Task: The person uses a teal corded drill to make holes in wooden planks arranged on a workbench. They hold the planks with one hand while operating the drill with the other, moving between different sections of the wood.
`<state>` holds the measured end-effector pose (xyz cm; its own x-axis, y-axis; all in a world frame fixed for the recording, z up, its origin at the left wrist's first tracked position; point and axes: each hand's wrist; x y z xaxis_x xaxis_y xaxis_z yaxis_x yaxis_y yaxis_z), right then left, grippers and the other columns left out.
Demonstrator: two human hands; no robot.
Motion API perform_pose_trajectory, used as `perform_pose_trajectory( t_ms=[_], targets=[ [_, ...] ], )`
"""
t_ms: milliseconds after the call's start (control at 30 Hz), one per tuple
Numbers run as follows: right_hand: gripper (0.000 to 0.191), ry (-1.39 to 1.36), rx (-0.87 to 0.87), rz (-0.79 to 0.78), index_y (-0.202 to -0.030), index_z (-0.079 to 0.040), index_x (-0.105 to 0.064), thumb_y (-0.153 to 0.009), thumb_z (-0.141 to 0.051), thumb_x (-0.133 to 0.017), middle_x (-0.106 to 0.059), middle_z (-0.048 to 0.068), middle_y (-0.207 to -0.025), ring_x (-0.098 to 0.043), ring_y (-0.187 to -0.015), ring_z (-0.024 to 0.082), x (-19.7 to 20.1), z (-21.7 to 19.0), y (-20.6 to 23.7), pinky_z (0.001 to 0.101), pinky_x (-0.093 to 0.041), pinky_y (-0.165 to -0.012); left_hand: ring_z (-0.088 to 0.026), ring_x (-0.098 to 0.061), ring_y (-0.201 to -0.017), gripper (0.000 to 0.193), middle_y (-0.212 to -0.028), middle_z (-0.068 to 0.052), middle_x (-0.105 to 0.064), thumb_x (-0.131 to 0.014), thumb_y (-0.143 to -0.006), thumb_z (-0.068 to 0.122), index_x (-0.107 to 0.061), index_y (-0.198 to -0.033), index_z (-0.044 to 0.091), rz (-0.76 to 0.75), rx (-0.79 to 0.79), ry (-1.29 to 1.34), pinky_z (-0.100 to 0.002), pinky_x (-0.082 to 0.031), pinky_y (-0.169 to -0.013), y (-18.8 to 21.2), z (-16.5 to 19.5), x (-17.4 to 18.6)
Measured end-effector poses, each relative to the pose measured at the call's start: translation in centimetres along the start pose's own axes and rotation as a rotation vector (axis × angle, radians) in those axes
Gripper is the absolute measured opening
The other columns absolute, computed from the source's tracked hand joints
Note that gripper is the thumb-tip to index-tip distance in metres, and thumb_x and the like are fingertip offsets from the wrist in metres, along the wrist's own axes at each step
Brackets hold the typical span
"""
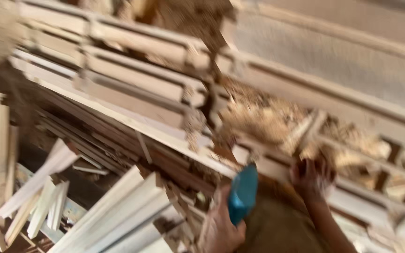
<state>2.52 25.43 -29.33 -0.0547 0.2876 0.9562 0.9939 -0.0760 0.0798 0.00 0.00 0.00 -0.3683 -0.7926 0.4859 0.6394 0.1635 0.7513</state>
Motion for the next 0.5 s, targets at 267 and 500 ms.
perform_pose_trajectory(
  t_ms=[267, 500],
  targets=[
    [0.038, 0.09, -0.134, -0.132, -0.106, -0.018, -0.071, -0.09, -0.051, -0.065, -0.066, 0.01, -0.11, -0.065, -0.102, 0.025, -0.6, -0.7, -1.8, 0.0517, -0.044, -0.106, -0.042, -0.064, -0.112, 0.072, -0.116, -0.022, -0.066, -0.068, -0.077, 0.017, -0.042, -0.144, 0.014, -0.221, 0.179, -0.092, -0.051, -0.052, -0.099, -7.6, -8.3, -5.3],
    [0.052, 0.084, -0.097, -0.145, -0.12, -0.021, -0.072, -0.079, -0.051, -0.07, -0.061, 0.022, -0.13, -0.056, -0.134, 0.044, -0.1, -1.1, -2.7, 0.0641, -0.031, -0.124, -0.04, -0.065, -0.111, 0.069, -0.116, -0.02, -0.066, -0.067, -0.082, 0.022, -0.041, -0.145, 0.014, -0.282, 0.204, -0.104, -0.051, -0.052, -0.099, -10.5, -13.0, -8.4]
  ],
)
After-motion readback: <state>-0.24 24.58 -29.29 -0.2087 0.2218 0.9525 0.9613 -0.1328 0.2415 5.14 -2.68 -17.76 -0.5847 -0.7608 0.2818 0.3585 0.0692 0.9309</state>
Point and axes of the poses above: each hand's wrist, its own y-axis away from the middle knuckle, its own x-axis out of the back of the hand, z = x × y
